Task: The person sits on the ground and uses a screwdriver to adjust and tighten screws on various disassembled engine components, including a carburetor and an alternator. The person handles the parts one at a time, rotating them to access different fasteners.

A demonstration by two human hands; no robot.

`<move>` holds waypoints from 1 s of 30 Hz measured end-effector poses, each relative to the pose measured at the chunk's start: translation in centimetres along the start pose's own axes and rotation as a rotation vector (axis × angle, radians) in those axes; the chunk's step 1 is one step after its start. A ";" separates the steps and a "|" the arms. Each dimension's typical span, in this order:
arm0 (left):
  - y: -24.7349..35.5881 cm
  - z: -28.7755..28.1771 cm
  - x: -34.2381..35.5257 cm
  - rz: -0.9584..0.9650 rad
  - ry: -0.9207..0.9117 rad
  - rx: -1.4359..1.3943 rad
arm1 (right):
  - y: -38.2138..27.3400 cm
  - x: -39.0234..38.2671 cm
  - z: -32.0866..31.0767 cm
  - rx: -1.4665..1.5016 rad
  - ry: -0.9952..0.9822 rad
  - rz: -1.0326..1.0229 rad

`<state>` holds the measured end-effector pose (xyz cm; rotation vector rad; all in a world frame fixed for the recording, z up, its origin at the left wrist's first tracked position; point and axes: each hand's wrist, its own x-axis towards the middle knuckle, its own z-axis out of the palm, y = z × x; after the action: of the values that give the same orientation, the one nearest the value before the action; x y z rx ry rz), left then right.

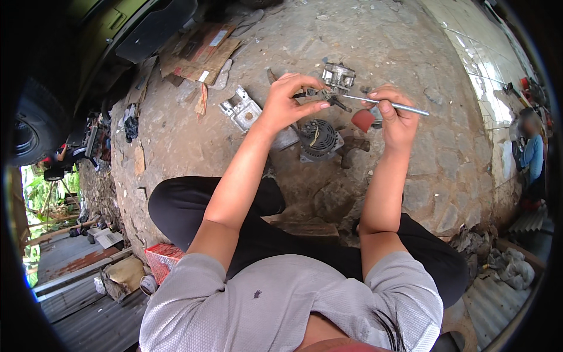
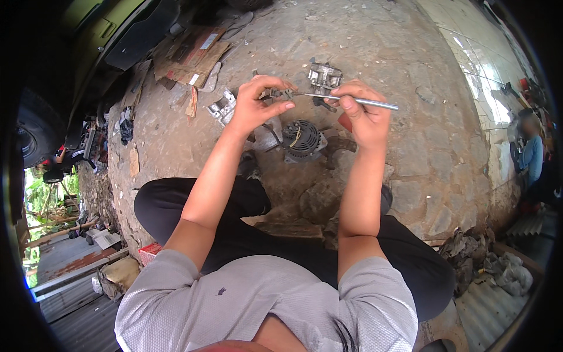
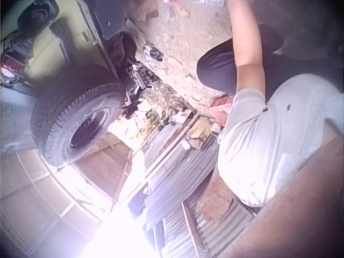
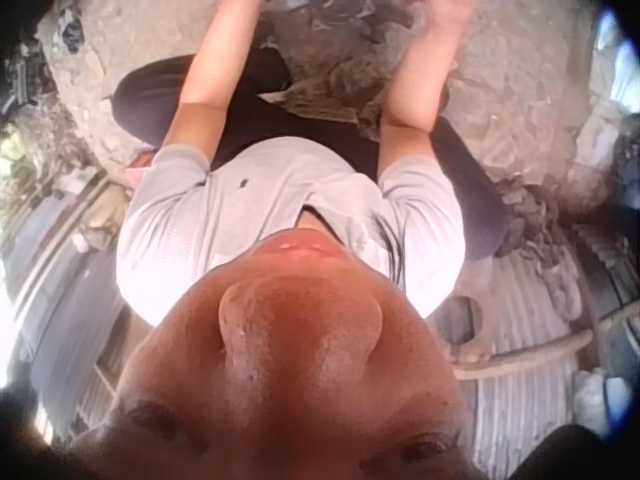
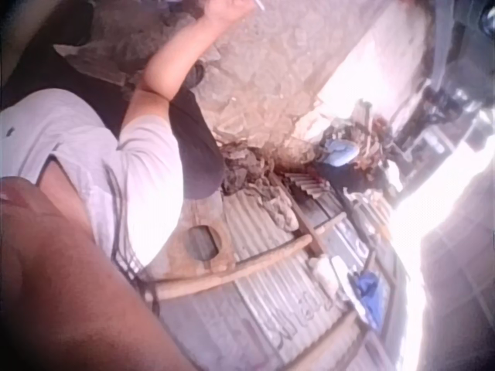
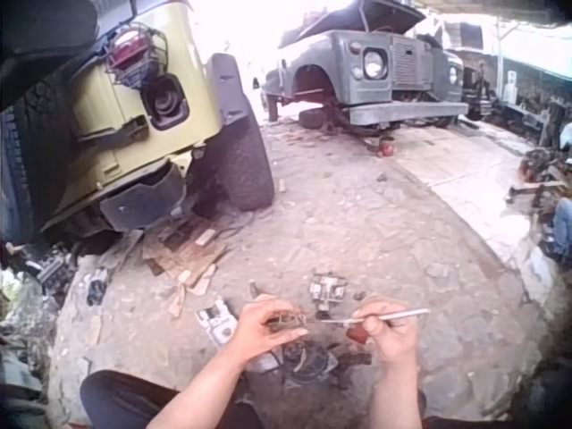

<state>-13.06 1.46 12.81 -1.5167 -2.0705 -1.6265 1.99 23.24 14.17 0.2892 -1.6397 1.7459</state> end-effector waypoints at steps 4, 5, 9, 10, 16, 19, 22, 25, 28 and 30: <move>0.1 -0.2 0.1 0.051 0.000 0.065 | 0.1 0.4 -0.4 -0.033 -0.053 -0.054; 0.1 -0.2 0.1 0.046 0.004 0.081 | 0.0 0.5 -0.4 -0.044 -0.059 -0.062; 0.3 -0.4 0.2 0.041 -0.004 0.120 | 0.1 0.3 -0.4 -0.041 -0.045 -0.041; 0.3 -0.4 0.2 0.043 -0.011 0.124 | 0.7 0.0 -0.7 0.012 -0.027 -0.053; 0.1 -0.6 0.3 0.060 -0.032 0.175 | -0.1 0.2 -0.3 -0.069 -0.034 0.030; -0.1 -0.2 0.1 0.053 -0.046 0.155 | -0.1 -0.1 0.0 -0.036 0.007 0.048; 0.1 -0.3 0.1 0.042 -0.058 0.174 | -0.3 0.2 -0.1 -0.113 -0.011 0.057; 0.2 -0.3 0.2 0.028 -0.065 0.163 | -0.3 -0.1 -0.1 -0.085 0.037 0.044; 0.1 -0.4 0.2 0.048 -0.058 0.162 | -0.3 0.3 -0.5 -0.131 -0.034 0.019; 0.1 -0.3 0.2 0.052 -0.056 0.162 | -0.2 0.4 -0.5 -0.099 -0.062 0.003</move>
<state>-13.20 1.30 13.13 -1.5650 -2.1136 -1.3772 2.03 23.82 14.49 0.2976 -1.7656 1.6672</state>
